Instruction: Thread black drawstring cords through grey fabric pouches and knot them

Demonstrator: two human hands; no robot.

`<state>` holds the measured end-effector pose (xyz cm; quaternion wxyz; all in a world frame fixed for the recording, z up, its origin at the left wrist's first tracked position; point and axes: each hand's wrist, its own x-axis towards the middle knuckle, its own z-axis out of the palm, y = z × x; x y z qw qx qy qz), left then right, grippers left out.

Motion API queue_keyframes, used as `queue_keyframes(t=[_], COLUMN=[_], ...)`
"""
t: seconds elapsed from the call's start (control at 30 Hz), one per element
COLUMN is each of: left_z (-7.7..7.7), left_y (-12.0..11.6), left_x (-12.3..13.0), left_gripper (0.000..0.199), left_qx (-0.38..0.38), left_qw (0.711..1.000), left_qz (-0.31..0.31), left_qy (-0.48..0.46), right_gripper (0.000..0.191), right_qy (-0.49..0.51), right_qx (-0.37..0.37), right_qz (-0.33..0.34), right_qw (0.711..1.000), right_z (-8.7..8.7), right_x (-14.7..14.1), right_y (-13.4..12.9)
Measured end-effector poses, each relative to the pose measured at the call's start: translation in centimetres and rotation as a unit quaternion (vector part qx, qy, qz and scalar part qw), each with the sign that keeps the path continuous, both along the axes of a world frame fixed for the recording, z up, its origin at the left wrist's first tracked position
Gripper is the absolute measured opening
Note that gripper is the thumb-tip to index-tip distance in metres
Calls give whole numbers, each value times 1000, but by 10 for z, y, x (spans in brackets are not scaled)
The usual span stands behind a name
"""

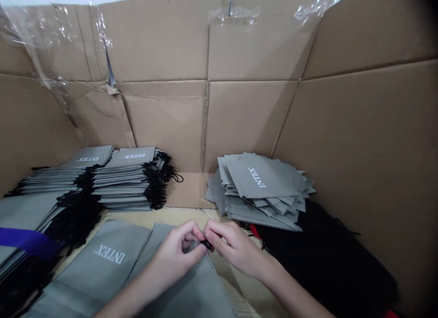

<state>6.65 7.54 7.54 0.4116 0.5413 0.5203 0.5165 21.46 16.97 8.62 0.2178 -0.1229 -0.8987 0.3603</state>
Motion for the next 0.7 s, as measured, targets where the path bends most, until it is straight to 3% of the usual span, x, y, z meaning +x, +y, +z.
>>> queue_keyframes(t=[0.1,0.27,0.5,0.7], left_z=[-6,-18,-17,-11], left_y=[3,8,8,7], left_x=[-2,-6,-5,-6], left_gripper=[24,32,34,27], left_qx=[-7,-35,-19,8], left_qw=[999,999,998,997], left_qz=[-19,23,-12,35], left_qy=[-33,8,59,69], right_gripper=[35,35,40,43], right_qy=[-10,-8,20,85], right_qx=[-9,-55,-273,-365], right_qz=[1,-12,28,-32], right_qw=[1000,998,961,926], right_z=[-4,-9,-22,-42], right_x=[-2,-3,-7,-21], right_y=[2,7,11,13])
